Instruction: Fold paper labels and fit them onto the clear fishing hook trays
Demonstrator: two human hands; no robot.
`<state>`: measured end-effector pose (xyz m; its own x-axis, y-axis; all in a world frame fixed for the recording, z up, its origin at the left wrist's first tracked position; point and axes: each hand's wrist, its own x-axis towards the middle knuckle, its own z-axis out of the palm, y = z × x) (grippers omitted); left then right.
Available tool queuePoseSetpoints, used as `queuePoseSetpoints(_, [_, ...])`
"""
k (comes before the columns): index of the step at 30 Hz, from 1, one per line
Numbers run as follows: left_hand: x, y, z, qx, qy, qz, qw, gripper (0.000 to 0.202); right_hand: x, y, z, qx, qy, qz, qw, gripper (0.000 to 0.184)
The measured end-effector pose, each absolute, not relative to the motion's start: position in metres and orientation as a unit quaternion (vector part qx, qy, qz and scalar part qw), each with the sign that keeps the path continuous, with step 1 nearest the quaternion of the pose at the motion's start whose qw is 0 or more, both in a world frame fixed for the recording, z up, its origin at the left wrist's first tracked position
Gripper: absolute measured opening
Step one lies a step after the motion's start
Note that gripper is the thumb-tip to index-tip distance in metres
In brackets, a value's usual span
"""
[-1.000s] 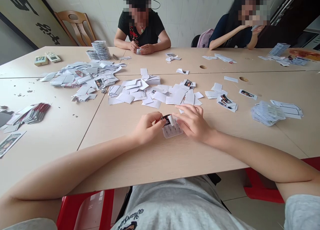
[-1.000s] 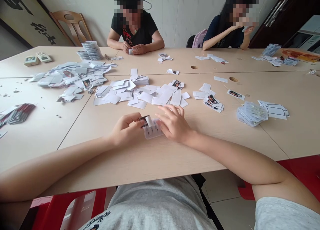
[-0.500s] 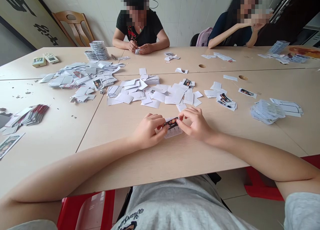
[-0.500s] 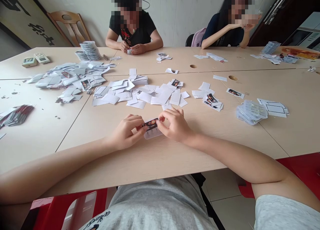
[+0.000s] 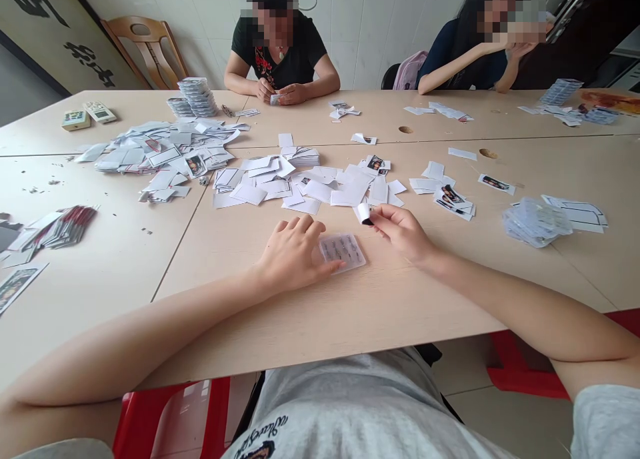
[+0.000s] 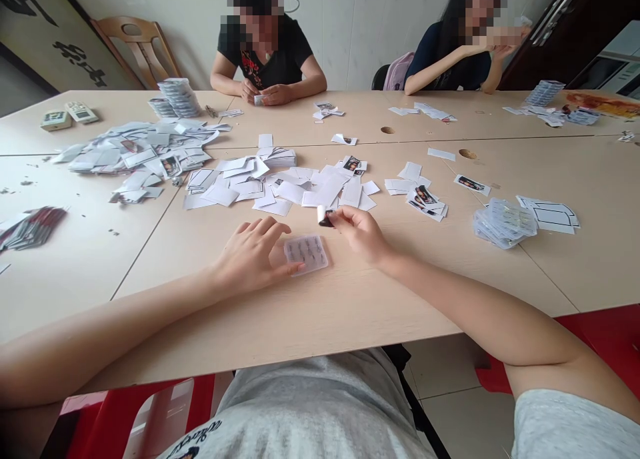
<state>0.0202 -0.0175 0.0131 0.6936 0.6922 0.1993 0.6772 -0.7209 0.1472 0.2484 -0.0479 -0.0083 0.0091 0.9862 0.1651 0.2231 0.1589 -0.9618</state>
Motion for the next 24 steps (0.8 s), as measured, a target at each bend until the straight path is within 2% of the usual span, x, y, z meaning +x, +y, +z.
queuePoseSetpoints(4, [0.022, -0.018, 0.011, 0.917, 0.382, 0.081, 0.081, 0.055, 0.25, -0.048, -0.006, -0.496, -0.532, 0.488, 0.483, 0.018])
queuePoseSetpoints(8, [0.022, -0.018, 0.009, 0.908, 0.39, 0.113, 0.099, 0.052, 0.245, -0.053, -0.004, -0.515, -0.553, 0.519, 0.4, 0.014])
queuePoseSetpoints(12, [0.022, -0.019, 0.009, 0.914, 0.371, 0.152, 0.064, 0.053, 0.241, -0.057, -0.005, -0.517, -0.596, 0.502, 0.354, 0.011])
queuePoseSetpoints(18, [0.021, -0.019, 0.007, 0.928, 0.327, 0.174, 0.031, 0.053, 0.236, -0.06, -0.005, -0.52, -0.617, 0.464, 0.366, 0.025])
queuePoseSetpoints(21, [0.021, -0.021, 0.008, 0.925, 0.318, 0.207, 0.02, 0.057, 0.233, -0.063, -0.004, -0.546, -0.613, 0.433, 0.374, 0.027])
queuePoseSetpoints(24, [0.024, -0.024, 0.014, 0.914, 0.321, 0.245, 0.015, 0.052, 0.229, -0.064, -0.005, -0.559, -0.611, 0.412, 0.38, 0.028])
